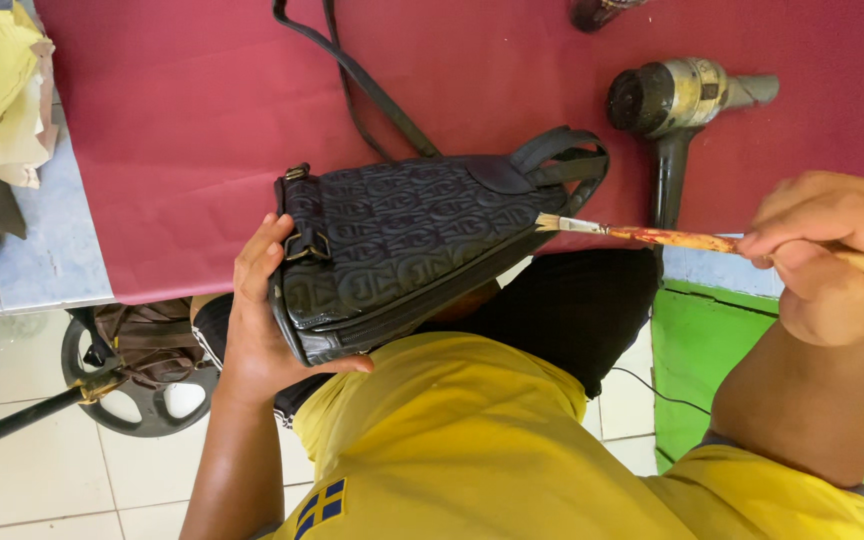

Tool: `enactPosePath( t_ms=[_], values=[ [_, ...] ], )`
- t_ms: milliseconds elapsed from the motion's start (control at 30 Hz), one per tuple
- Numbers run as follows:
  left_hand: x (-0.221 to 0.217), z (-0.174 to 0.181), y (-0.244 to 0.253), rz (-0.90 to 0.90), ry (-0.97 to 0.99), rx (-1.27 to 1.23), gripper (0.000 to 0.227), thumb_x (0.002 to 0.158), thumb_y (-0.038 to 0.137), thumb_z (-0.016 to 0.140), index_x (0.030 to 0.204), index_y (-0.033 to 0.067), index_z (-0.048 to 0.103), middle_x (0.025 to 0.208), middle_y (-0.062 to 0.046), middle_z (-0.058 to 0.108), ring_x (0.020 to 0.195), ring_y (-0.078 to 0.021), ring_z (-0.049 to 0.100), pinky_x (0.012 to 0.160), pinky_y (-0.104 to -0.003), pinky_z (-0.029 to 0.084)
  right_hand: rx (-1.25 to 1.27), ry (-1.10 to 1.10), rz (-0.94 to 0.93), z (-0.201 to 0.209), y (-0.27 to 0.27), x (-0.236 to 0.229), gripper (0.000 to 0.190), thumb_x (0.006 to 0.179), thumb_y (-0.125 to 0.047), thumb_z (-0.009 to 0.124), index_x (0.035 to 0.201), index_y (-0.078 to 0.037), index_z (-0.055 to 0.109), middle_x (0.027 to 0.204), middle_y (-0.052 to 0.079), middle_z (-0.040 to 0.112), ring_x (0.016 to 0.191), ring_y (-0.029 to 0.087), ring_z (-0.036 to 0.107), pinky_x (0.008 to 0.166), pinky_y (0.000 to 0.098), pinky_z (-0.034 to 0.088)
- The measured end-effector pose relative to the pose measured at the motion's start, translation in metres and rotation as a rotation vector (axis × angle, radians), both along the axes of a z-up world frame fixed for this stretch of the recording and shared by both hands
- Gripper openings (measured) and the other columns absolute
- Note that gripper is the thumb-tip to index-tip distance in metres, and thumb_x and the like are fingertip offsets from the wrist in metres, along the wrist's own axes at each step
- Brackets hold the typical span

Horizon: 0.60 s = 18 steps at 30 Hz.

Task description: The person paints the edges of a black handbag with a brush, then uses a heat gun to dry the painted area. They rotate the bag to inspect it and continue painting other edges.

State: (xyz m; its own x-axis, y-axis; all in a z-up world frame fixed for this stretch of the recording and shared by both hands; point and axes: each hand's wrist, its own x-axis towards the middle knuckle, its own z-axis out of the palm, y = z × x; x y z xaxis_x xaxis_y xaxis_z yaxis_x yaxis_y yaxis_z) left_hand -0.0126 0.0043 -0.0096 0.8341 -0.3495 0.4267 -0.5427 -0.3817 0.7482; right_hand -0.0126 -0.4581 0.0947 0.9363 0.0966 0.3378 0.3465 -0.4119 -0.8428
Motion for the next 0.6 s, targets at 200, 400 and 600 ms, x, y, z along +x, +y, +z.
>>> enactPosePath(
  t_ms=[200,400,600],
  values=[
    [0.000,0.001,0.000,0.001,-0.009,-0.005,0.132,0.059,0.063,0.090,0.163,0.0159,0.022,0.164,-0.019,0.035,0.157,-0.0411,0.035,0.137,-0.062,0.027,0.043,-0.016,-0.033,-0.013,-0.009,0.005,0.026,0.089,-0.014,0.051,0.086,0.011,0.059,0.072,0.025,0.053,0.057,0.024,0.046,0.058,0.0305,0.033],
    [0.000,0.000,0.000,-0.003,-0.006,-0.020,0.131,0.060,0.062,0.090,0.163,0.0167,0.023,0.164,-0.018,0.035,0.158,-0.0402,0.034,0.137,-0.062,0.026,0.087,-0.055,-0.029,-0.036,-0.032,0.008,0.024,0.087,-0.009,0.050,0.088,0.014,0.058,0.075,0.028,0.054,0.057,0.026,0.048,0.057,0.0309,0.035],
    [0.000,0.000,-0.001,0.001,-0.002,-0.017,0.132,0.059,0.062,0.090,0.163,0.0165,0.023,0.164,-0.019,0.035,0.158,-0.0404,0.034,0.137,-0.061,0.027,0.186,-0.004,-0.149,-0.066,-0.075,-0.009,0.017,0.092,-0.009,0.048,0.092,0.004,0.059,0.085,0.021,0.054,0.065,0.023,0.049,0.059,0.0268,0.036]
  ],
)
